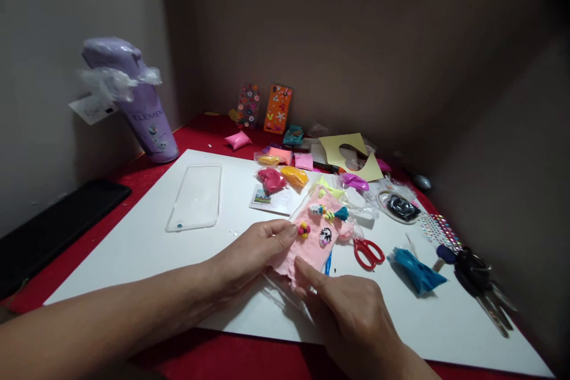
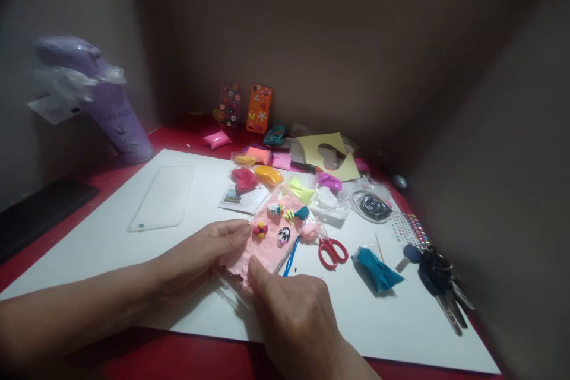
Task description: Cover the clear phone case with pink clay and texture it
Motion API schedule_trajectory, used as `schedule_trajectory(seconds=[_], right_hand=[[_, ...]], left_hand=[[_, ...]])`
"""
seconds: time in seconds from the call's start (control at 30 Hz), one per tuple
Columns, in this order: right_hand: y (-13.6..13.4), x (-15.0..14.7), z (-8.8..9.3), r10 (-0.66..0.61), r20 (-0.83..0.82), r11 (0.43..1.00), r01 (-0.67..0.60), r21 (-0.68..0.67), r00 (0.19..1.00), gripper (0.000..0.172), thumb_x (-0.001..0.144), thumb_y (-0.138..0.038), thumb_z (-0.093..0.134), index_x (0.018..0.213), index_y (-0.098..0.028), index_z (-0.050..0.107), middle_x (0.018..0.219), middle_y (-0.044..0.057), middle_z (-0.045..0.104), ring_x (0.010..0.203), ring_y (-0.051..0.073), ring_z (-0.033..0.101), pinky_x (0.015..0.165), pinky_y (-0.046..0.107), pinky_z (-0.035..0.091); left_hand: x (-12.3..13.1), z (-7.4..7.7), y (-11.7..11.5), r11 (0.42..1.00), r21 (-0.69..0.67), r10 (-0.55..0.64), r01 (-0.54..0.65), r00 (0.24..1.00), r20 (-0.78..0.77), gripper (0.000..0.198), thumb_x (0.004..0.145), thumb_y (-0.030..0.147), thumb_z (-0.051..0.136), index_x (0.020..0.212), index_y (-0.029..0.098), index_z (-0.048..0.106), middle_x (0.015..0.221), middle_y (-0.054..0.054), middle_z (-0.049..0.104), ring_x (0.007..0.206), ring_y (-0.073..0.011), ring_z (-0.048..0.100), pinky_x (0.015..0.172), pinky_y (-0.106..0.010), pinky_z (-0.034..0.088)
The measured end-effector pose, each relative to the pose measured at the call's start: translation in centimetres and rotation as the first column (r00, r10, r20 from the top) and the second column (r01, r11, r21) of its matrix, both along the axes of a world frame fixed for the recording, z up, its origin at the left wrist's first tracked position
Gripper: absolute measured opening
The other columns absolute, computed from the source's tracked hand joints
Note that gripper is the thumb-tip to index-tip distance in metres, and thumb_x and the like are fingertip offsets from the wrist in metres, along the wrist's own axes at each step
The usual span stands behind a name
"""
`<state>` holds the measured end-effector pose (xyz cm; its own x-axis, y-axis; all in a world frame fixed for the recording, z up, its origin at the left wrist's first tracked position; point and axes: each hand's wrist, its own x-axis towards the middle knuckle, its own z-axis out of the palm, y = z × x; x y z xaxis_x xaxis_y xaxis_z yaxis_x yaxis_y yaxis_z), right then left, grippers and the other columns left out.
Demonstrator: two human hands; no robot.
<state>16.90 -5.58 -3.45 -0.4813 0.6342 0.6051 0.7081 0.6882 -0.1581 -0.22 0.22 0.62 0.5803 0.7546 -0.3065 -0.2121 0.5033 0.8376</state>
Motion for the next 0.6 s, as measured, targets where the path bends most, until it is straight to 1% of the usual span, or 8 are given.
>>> schedule_trajectory(seconds=[0.1, 0.2, 0.33, 0.5, 0.6], right_hand=[[-0.04, 0.00, -0.15, 0.019, 0.019, 1.000, -0.019, -0.024, 1.000, 0.036, 0.084, -0.009, 0.044, 0.120, -0.009, 0.048, 0.056, -0.004, 0.060, 0.045, 0.010, 0.052, 0.043, 0.024, 0.031], [-0.06, -0.04, -0.11, 0.025, 0.026, 0.999, -0.025, -0.026, 0.999, 0.035, 0.085, -0.009, 0.044, 0.120, -0.008, 0.047, 0.055, -0.004, 0.058, 0.044, 0.010, 0.051, 0.042, 0.025, 0.030], [-0.08, -0.10, 0.14, 0.025, 0.034, 0.999, -0.024, -0.024, 0.999, 0.034, 0.086, -0.010, 0.044, 0.119, -0.007, 0.047, 0.056, -0.005, 0.058, 0.044, 0.010, 0.051, 0.042, 0.025, 0.030], [-0.10, -0.16, 0.28, 0.036, 0.021, 0.999, -0.036, -0.030, 0.999, 0.035, 0.085, -0.010, 0.046, 0.120, -0.006, 0.047, 0.057, -0.004, 0.058, 0.045, 0.009, 0.050, 0.043, 0.025, 0.030], [-0.07, -0.14, 0.19, 0.042, 0.016, 0.998, -0.042, -0.036, 0.999, 0.035, 0.085, -0.009, 0.046, 0.119, -0.006, 0.047, 0.057, -0.004, 0.059, 0.045, 0.010, 0.050, 0.043, 0.025, 0.030]], left_hand=[[-0.12, 0.02, 0.04, 1.000, -0.024, -0.016, 0.016, 1.000, -0.001, 0.030, 0.081, 0.043, 0.058, 0.073, 0.015, 0.053, 0.062, -0.001, 0.056, 0.051, -0.0099, 0.051, 0.050, -0.022, 0.040], [-0.20, 0.11, 0.08, 0.999, -0.034, -0.034, 0.034, 0.999, 0.008, 0.029, 0.080, 0.043, 0.059, 0.075, 0.014, 0.055, 0.066, -0.003, 0.058, 0.054, -0.0110, 0.054, 0.053, -0.023, 0.042], [-0.22, 0.08, 0.07, 0.999, -0.041, -0.034, 0.034, 0.999, 0.011, 0.030, 0.079, 0.044, 0.060, 0.076, 0.014, 0.057, 0.067, -0.004, 0.060, 0.056, -0.0123, 0.055, 0.054, -0.024, 0.042], [-0.21, -0.15, 0.04, 0.998, -0.052, -0.045, 0.045, 0.999, 0.004, 0.032, 0.078, 0.046, 0.059, 0.084, 0.015, 0.058, 0.074, -0.006, 0.062, 0.061, -0.0139, 0.058, 0.056, -0.025, 0.043], [-0.18, -0.17, 0.02, 0.998, -0.049, -0.046, 0.046, 0.999, -0.003, 0.033, 0.079, 0.047, 0.059, 0.085, 0.014, 0.057, 0.074, -0.006, 0.061, 0.061, -0.0139, 0.057, 0.057, -0.025, 0.043]])
